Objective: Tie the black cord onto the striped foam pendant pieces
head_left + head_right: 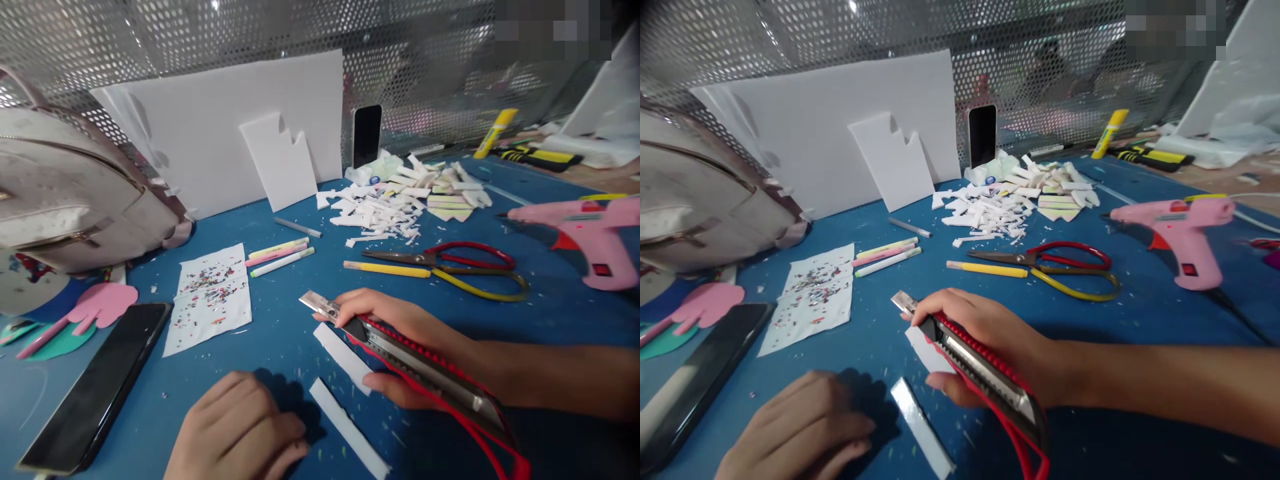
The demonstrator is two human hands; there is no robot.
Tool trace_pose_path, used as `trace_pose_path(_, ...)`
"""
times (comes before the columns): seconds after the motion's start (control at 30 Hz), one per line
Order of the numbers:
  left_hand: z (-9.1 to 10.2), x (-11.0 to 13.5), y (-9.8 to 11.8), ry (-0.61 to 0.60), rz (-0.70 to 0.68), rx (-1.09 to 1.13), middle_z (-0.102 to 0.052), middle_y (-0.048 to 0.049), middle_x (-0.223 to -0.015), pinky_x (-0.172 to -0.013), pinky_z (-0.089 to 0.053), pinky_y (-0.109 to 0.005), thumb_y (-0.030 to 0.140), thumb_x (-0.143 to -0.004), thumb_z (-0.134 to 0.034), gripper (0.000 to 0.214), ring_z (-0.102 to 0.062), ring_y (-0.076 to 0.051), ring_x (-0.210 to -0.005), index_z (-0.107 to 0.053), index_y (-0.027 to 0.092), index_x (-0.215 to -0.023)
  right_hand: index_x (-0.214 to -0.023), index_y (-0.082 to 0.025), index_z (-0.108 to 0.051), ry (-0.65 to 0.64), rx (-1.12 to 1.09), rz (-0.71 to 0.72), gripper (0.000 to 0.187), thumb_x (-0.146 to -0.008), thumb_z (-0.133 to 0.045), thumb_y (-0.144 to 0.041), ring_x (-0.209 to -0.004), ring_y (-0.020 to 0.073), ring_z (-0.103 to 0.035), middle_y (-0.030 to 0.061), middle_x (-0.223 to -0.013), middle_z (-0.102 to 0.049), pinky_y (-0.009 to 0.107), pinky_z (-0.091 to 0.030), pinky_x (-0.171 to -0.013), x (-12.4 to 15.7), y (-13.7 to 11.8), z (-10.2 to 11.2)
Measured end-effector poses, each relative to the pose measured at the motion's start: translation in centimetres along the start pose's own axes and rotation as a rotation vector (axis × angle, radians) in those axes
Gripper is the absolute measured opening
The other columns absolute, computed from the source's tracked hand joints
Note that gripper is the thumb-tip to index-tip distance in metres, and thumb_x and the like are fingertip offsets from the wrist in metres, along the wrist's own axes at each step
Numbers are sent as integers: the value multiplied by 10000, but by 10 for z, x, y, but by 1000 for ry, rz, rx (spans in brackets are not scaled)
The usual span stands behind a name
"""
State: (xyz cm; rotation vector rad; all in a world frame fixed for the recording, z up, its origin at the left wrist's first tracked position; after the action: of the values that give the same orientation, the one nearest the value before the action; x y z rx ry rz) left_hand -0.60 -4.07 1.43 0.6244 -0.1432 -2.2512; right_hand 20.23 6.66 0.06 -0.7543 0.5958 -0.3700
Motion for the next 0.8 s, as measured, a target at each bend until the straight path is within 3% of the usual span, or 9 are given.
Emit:
trace_pose_path(0.13,-10,-8,-4,-72,77,11,-697,-94,-1034,-714,-538,-335,262,-953,-616,253,-654,-224,-857,-598,205,-1199,-1260,-260,-468,37,6,-17,531,-777,-685,-213,-995,218,-619,71,-1198,-610,307,-467,-865,2,-1,0)
trace_pose_path(0.2,-16,-15,-5,-127,115,67,-660,-107,-1152,-770,-531,-355,269,-949,-620,243,-636,-242,-948,-603,215,-1185,-1250,-254,-477,76,9,-15,520,-776,-678,-184,-979,215,-623,71,-1174,-627,300,-469,-844,2,-2,0)
trace_pose_path(0.33,-19,-27,-7,-108,205,237,-678,-46,-1015,-780,-502,-331,228,-948,-623,53,-622,-207,-893,-618,226,-1001,-1226,-248,-484,115,-7,-43,463,-803,-654,-168,-861,179,-630,47,-1091,-660,269,-473,-773,3,0,1)
trace_pose_path(0.43,-18,-29,-9,-40,312,355,-680,-1,-893,-728,-492,-272,186,-928,-649,58,-624,-163,-805,-618,231,-949,-1192,-234,-515,132,3,-38,408,-812,-645,-163,-727,139,-599,21,-997,-663,233,-458,-689,3,-1,4)
trace_pose_path(0.63,-21,-26,-12,83,543,566,-639,26,-769,-636,-457,-224,210,-881,-694,85,-585,-129,-698,-632,219,-823,-1065,-203,-588,6,61,125,260,-833,-700,-233,-827,171,-591,32,-932,-652,263,-438,-744,0,-13,3)
trace_pose_path(0.8,-22,-25,-14,156,675,731,-613,17,-690,-576,-443,-200,258,-900,-651,167,-564,-116,-636,-621,189,-751,-1057,-207,-598,-17,38,142,216,-873,-689,-274,-788,147,-597,18,-913,-664,245,-430,-707,1,-10,0)
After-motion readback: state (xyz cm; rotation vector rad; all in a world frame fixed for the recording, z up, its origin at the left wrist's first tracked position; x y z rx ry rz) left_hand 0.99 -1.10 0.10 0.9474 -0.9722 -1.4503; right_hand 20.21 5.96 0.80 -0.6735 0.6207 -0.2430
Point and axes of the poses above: each hand's wrist, its own x-axis away from the middle knuckle, its own z-axis out of the back of the hand, y = z × x, the point moved 4 cm from there along -x, towards the middle knuckle
